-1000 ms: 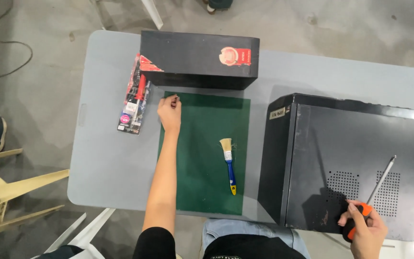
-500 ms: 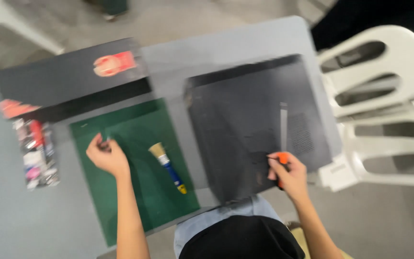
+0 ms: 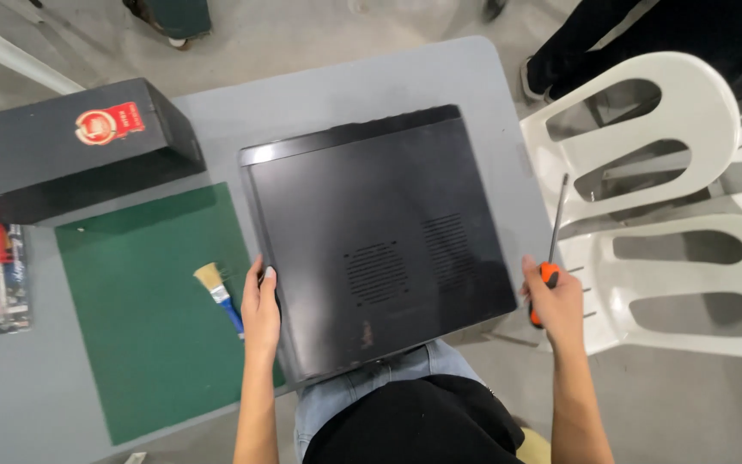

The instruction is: Cleaning the exterior of a computer case with a brush and removing the side panel with a screwdriver.

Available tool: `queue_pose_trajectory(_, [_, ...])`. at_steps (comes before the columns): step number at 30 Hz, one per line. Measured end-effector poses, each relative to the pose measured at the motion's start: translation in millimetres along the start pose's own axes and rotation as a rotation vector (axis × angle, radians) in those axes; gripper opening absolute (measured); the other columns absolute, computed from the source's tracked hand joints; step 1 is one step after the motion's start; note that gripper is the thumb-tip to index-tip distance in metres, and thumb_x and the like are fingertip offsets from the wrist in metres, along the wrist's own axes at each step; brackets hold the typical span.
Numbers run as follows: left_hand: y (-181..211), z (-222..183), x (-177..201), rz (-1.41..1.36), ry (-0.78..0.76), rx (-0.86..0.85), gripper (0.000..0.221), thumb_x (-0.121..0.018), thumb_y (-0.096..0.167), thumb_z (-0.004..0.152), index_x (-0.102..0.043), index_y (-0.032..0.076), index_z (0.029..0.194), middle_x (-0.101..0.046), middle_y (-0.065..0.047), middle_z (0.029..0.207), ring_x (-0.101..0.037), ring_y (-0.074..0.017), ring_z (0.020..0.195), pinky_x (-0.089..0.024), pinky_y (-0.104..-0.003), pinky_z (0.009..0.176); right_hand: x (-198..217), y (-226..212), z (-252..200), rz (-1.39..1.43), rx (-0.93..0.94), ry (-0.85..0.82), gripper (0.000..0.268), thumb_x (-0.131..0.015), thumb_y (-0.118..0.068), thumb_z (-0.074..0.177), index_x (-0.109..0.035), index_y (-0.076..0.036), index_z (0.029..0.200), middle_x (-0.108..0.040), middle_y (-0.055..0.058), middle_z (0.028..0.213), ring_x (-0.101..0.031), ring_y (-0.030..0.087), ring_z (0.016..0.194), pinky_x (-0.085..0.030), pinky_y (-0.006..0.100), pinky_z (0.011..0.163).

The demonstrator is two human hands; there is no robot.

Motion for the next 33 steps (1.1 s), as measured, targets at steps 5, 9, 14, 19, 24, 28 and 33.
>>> queue_pose_trajectory(5, [-13.2,2.1,-11.9,0.231,0.017,-0.058,0.058,-0.050,0.037,0.108,-0.045,-0.003,0.150,-0.045,-0.035,0.149,-0.039,-0.0462,0.142,-0.029,-0.056,0.119,-13.3,-23.0,40.6,0.070,-0.002,-0.245,0.030,-0.061,-0.010,0.099,-0.068,0.011,0.118,-0.070,0.034,0.114,-0.069,0.042,0.101,-0.056,0.049,0.086])
queue_pose_trajectory(9, [22.9,-20.1,-18.4,0.220,0.022,0.022,0.059,-0.045,0.043,0.108,-0.042,0.007,0.155,-0.045,-0.027,0.153,-0.041,-0.0411,0.143,-0.032,-0.055,0.118,-45.1,23.1,59.2,-0.021,-0.063,-0.385,0.039,-0.075,-0.031,0.095,-0.076,0.005,0.111,-0.072,0.020,0.085,-0.065,0.027,0.079,-0.052,0.041,0.071])
queue_pose_trajectory(14, [4.2,-19.9,-13.6,0.200,0.036,0.065,0.061,-0.044,0.048,0.108,-0.040,0.012,0.158,-0.045,-0.019,0.156,-0.039,-0.0351,0.145,-0.030,-0.053,0.119,-43.0,8.6,44.1,0.004,-0.093,-0.386,0.028,-0.078,-0.026,0.093,-0.080,0.000,0.103,-0.058,0.007,0.057,-0.051,0.015,0.055,-0.043,0.028,0.052])
queue_pose_trajectory(19, [-23.1,-14.7,-9.2,0.224,0.039,0.067,0.057,-0.047,0.043,0.108,-0.043,0.010,0.155,-0.048,-0.027,0.151,-0.041,-0.0397,0.144,-0.031,-0.054,0.119,-32.9,6.6,34.7,0.028,-0.100,-0.332,0.030,-0.081,-0.027,0.091,-0.079,0.002,0.099,-0.051,0.006,0.051,-0.045,0.015,0.050,-0.039,0.030,0.047])
queue_pose_trajectory(24, [-7.6,-27.1,-10.2,0.204,0.044,0.082,0.059,-0.050,0.043,0.106,-0.044,0.010,0.154,-0.049,-0.028,0.149,-0.043,-0.0415,0.141,-0.033,-0.054,0.118,-25.5,-26.8,11.1,0.053,-0.145,-0.317,0.030,-0.080,-0.024,0.092,-0.078,0.004,0.103,-0.055,0.009,0.057,-0.050,0.017,0.055,-0.045,0.034,0.051])
queue_pose_trajectory(28, [9.0,-36.5,-13.6,0.199,0.023,0.071,0.063,-0.050,0.048,0.105,-0.043,0.010,0.155,-0.052,-0.025,0.148,-0.054,-0.0395,0.132,-0.040,-0.055,0.112,-26.5,-26.6,11.3,0.095,-0.199,-0.313,0.035,-0.080,-0.026,0.093,-0.077,0.007,0.107,-0.066,0.017,0.074,-0.062,0.024,0.074,-0.056,0.042,0.072])
queue_pose_trajectory(33, [8.1,-28.6,-14.0,0.204,0.002,0.062,0.065,-0.050,0.048,0.105,-0.042,0.007,0.154,-0.052,-0.027,0.147,-0.050,-0.0408,0.137,-0.042,-0.056,0.110,-38.1,35.4,60.8,0.131,-0.191,-0.253,0.029,-0.075,-0.022,0.096,-0.071,0.006,0.102,-0.066,0.019,0.077,-0.066,0.026,0.065,-0.057,0.041,0.061])
Point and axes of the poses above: each hand's wrist, its own z-axis towards the middle knuckle, its own x-axis out of the back of the hand, y = z × x, the point moved 10 cm from there along z, towards the middle knuckle
